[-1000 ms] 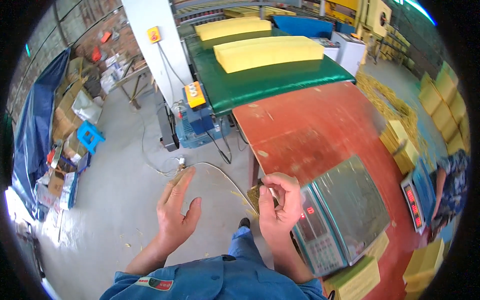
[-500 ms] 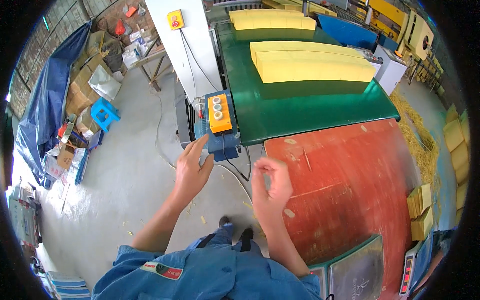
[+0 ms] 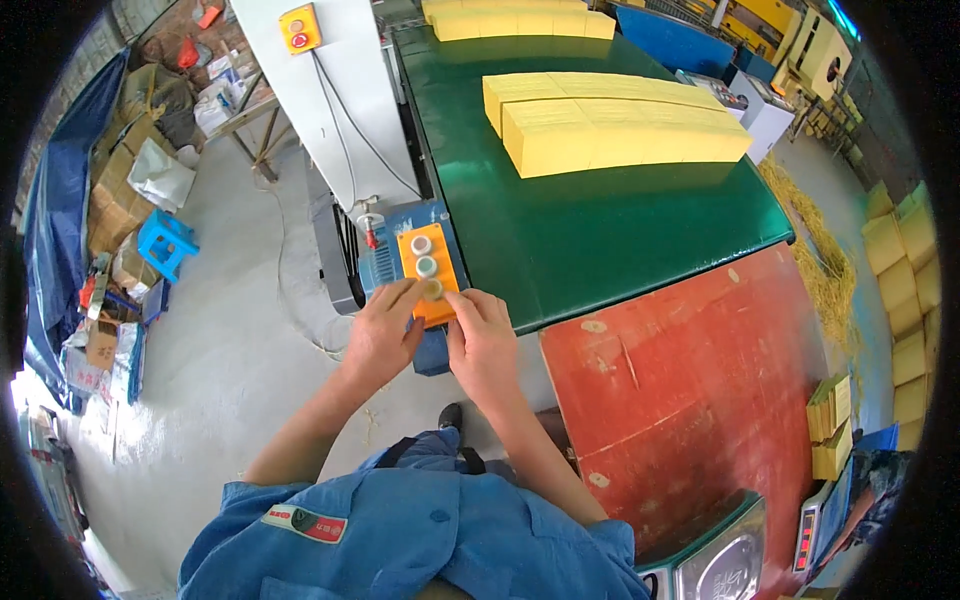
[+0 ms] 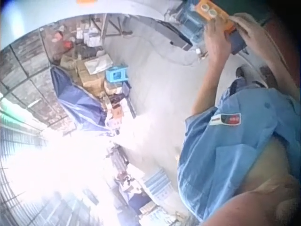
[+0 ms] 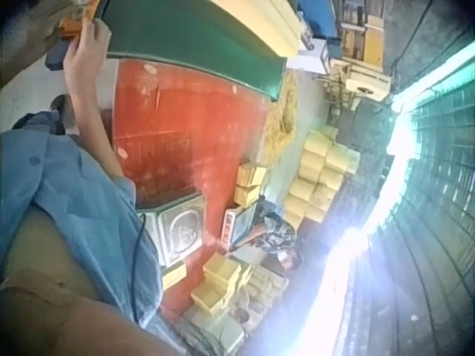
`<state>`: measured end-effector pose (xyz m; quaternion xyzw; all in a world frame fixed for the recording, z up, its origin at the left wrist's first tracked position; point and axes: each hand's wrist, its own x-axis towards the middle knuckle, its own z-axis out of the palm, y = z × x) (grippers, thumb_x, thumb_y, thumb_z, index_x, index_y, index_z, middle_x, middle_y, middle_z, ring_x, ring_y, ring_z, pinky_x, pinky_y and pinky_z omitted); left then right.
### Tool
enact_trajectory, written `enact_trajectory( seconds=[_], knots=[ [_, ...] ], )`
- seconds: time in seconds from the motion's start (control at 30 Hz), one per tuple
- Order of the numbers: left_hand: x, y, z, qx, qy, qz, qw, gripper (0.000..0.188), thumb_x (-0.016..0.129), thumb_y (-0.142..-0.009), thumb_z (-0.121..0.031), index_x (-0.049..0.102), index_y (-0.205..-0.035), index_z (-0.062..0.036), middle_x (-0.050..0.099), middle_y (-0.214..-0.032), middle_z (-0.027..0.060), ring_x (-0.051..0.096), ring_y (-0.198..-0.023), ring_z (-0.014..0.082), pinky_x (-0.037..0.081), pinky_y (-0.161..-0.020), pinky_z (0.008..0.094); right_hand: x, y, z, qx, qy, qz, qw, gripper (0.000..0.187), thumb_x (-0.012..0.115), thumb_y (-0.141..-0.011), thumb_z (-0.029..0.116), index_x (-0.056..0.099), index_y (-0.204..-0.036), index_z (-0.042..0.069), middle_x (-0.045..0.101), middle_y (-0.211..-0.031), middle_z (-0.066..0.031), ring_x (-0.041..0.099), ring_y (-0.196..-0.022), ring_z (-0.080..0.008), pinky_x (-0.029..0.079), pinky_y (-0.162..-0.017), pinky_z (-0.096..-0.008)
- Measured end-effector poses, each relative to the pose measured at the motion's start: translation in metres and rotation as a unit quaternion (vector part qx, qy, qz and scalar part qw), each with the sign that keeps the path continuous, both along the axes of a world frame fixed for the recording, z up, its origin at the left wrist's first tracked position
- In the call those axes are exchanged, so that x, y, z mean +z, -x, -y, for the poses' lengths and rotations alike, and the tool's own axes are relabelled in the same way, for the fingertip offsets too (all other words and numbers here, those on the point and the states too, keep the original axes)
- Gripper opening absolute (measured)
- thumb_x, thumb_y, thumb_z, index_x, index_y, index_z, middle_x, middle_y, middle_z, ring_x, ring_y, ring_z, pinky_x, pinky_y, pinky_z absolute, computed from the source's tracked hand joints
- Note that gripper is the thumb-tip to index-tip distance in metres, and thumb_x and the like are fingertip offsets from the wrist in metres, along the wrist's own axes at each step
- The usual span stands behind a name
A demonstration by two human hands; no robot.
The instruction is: Weighing and stacking textured yellow paper sheets in a factory setting.
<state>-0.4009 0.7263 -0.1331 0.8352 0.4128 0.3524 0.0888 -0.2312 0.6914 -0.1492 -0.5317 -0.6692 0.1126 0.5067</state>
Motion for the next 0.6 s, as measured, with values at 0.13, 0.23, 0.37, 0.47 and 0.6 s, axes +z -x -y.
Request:
enact_trajectory(
  seconds=[0.13,0.23,0.37,0.47,0.6],
  knots=[
    [-0.005,0.011,-0.017,-0.056,-0.018,-0.063,0.996,0.051,0.070,-0.074,-0.003,0.061,-0.124,0.0008,0.061,-0.112,0.0168,0.060,-0.100,0.0340,0.051,-0.085,0.0431,-0.008,0.007,-0.014,-0.014,-0.001,0.069,0.998,0.040,0.062,-0.080,-0.006,0.066,-0.118,0.004,0.062,-0.112,-0.0150,0.059,-0.103,-0.0349,0.049,-0.089,-0.0434],
    [-0.006,0.017,-0.026,-0.087,-0.023,-0.087,0.992,0.050,0.070,-0.074,-0.005,0.063,-0.123,0.0003,0.061,-0.113,0.0151,0.060,-0.101,0.0324,0.050,-0.085,0.0421,-0.015,0.008,-0.014,-0.025,0.011,0.094,0.995,0.045,0.064,-0.078,-0.003,0.064,-0.122,0.006,0.060,-0.116,-0.0150,0.058,-0.106,-0.0350,0.047,-0.091,-0.0449],
    [-0.001,0.020,-0.034,-0.107,-0.020,-0.111,0.988,0.048,0.070,-0.072,-0.002,0.065,-0.119,-0.0005,0.060,-0.103,0.0122,0.059,-0.090,0.0312,0.050,-0.078,0.0415,-0.010,0.016,-0.015,-0.046,0.012,0.111,0.993,0.044,0.063,-0.077,-0.003,0.067,-0.120,0.007,0.061,-0.115,-0.0138,0.060,-0.104,-0.0345,0.050,-0.089,-0.0430],
    [0.000,0.021,-0.037,-0.119,-0.028,-0.120,0.985,0.047,0.070,-0.071,-0.002,0.065,-0.118,-0.0004,0.058,-0.096,0.0103,0.058,-0.086,0.0294,0.048,-0.075,0.0406,-0.010,0.018,-0.015,-0.046,0.025,0.115,0.992,0.045,0.063,-0.076,-0.003,0.067,-0.121,0.007,0.061,-0.116,-0.0140,0.060,-0.106,-0.0347,0.049,-0.090,-0.0439],
    [0.000,0.022,-0.040,-0.128,-0.030,-0.128,0.983,0.046,0.071,-0.070,-0.004,0.065,-0.115,0.0005,0.057,-0.092,0.0100,0.058,-0.084,0.0284,0.047,-0.074,0.0407,-0.012,0.023,-0.015,-0.042,0.032,0.114,0.992,0.049,0.064,-0.074,-0.003,0.066,-0.122,0.007,0.061,-0.119,-0.0150,0.059,-0.108,-0.0357,0.049,-0.092,-0.0443]
  ],
)
